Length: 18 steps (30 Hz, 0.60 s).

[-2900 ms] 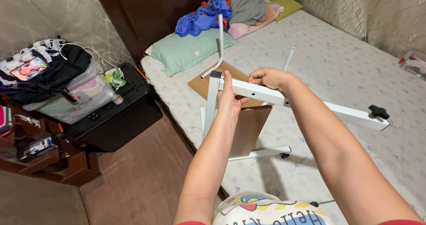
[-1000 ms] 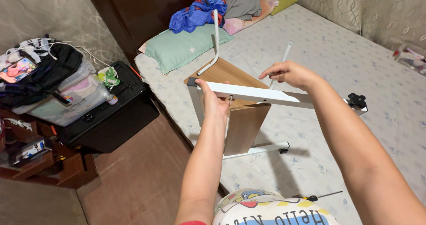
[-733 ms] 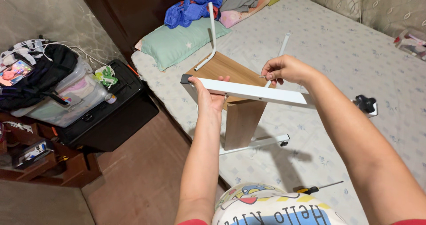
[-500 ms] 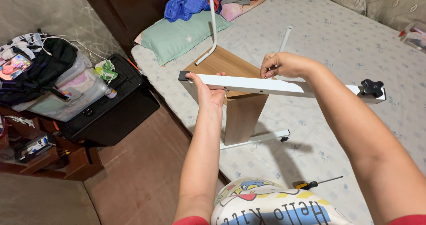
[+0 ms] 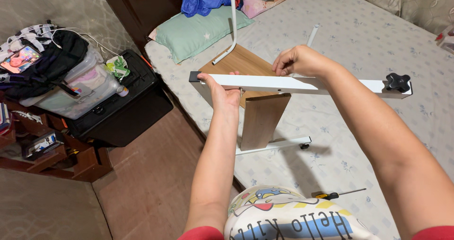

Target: The person assembles a small wooden table by attaching white metal legs to a wooden tabletop using a screwdriver. They align the legs, insert screws, and tighten them to secure the frame.

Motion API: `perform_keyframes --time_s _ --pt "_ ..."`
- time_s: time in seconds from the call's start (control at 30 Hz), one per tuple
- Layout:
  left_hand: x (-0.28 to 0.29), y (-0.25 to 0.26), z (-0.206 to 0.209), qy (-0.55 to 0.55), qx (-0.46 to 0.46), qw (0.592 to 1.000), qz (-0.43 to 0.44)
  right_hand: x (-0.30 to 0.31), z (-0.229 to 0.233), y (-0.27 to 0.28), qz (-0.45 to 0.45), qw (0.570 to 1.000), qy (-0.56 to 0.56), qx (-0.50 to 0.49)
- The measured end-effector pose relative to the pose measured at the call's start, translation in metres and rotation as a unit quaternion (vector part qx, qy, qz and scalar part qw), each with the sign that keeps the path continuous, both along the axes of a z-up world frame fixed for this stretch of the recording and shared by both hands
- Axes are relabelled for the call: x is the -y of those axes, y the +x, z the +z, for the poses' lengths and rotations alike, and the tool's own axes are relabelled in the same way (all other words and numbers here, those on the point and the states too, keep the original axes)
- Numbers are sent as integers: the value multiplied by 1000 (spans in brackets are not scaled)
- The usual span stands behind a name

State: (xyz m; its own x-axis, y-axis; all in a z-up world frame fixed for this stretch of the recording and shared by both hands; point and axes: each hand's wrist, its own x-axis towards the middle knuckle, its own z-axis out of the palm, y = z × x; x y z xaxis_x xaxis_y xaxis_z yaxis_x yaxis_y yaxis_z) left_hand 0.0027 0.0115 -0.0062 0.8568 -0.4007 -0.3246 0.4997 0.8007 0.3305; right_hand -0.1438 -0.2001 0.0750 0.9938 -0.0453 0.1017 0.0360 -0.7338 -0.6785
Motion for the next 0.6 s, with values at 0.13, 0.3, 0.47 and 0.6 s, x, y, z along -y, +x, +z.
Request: perform_keyframes --time_s 0.13,0.3,0.47,0.6 --pt "9 3 -6 -4 -16 1000 1 2 -1 7 8 1000 -18 14" --pt "12 -2 -12 -16 -37 999 -6 10 -6 9 -64 993 14 -102" --pt "13 -8 -7 0 -21 1000 -13 17 -6 9 -6 980 155 -124" --pt "11 -10 -7 -11 36 999 -24 16 -16 7 -83 972 196 -98"
